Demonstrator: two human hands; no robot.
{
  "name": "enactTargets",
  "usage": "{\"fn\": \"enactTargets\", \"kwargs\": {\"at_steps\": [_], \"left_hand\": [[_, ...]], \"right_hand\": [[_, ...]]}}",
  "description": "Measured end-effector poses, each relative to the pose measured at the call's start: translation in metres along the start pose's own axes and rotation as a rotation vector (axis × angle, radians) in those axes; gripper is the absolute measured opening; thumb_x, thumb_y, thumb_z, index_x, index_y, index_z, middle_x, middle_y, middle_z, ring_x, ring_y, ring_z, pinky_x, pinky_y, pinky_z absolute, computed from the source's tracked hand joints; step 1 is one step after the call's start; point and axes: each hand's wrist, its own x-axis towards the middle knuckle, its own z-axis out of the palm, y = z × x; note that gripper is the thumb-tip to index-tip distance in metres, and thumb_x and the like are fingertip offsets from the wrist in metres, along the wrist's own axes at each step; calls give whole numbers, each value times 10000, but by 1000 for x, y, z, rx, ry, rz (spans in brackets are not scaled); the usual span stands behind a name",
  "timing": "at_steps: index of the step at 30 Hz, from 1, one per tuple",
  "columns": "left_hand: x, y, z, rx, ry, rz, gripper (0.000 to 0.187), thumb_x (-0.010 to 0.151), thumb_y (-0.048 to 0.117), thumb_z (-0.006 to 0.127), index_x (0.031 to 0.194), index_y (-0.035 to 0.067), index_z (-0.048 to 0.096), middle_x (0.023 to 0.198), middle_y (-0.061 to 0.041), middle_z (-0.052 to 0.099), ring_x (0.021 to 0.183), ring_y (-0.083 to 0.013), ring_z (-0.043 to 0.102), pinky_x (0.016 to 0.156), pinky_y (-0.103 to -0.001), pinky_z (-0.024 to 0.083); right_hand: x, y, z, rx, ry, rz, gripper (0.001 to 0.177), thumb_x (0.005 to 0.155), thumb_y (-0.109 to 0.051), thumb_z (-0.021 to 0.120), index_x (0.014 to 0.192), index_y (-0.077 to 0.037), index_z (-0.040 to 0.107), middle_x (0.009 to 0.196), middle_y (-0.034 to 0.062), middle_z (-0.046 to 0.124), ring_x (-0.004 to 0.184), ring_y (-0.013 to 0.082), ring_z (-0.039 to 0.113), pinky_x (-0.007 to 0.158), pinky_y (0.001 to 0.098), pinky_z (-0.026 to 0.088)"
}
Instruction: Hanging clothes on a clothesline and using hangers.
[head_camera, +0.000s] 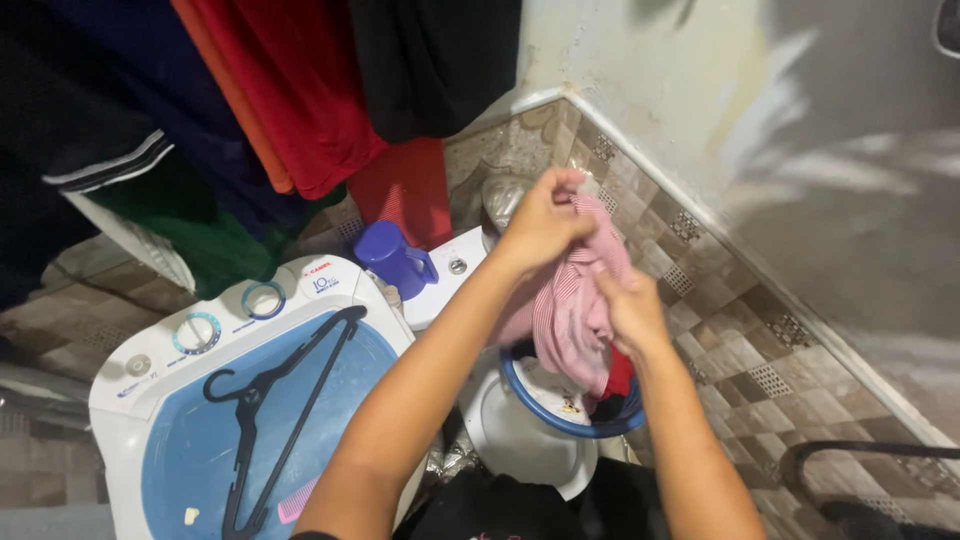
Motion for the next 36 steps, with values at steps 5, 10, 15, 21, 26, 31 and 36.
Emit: {"fn": "enactTargets", "kwargs": {"at_steps": [5,10,15,21,26,31,36], "left_hand": [[-56,-33,-4,551,-173,382,964,652,132,954,1467,52,446,1266,-228,487,1140,-327,566,877,-380,556],[-69,-44,-8,227,-215,137,643,836,149,874,1416,85,606,1208,-60,717,1059,-177,690,919,-299,566],[-51,-34,-43,34,-296,-5,524,835,79,756,1336,153,619,936,37,584,850,-71,626,754,-225,534],[-15,-52,-69,667,245,382,190,914,17,680,1078,103,722,992,-112,646,927,-265,653,842,-354,536],[1,-67,-84,655,479,334,204,897,10,597,1063,90,686,1004,-164,636,945,-335,636,867,-422,517],[-62,-50,-23,796,251,705,348,758,-24,568,1091,5,665,1068,-201,606,1032,-403,580,946,-505,446],[-117,-90,34,317,-28,462,169,911,-30,564,1051,22,643,1048,-126,652,962,-290,687,830,-392,559]], "right_hand": [[-9,-38,2,490,49,-37,322,1063,-252,543,1194,14,668,1079,135,726,923,246,695,782,385,572],[-8,-44,-16,728,-90,-29,400,1042,-335,527,1177,16,664,1095,178,724,966,287,725,858,424,595],[-6,-41,-51,786,-177,-39,308,953,-86,669,1238,27,646,1149,170,711,1017,296,710,951,442,563],[-32,-81,-63,824,-283,-90,382,928,-41,627,1291,79,624,1215,209,707,1090,300,710,1023,428,537],[-36,-84,-59,736,-354,-45,399,948,-58,632,1299,133,627,1224,249,697,1077,307,702,1012,424,514],[-10,-62,-53,923,-304,68,371,917,-123,603,1219,89,645,1186,222,712,1076,328,711,1036,471,518],[1,-51,-47,1049,-377,68,364,971,-147,579,1210,117,659,1159,255,723,1045,363,706,1010,479,514]]}}
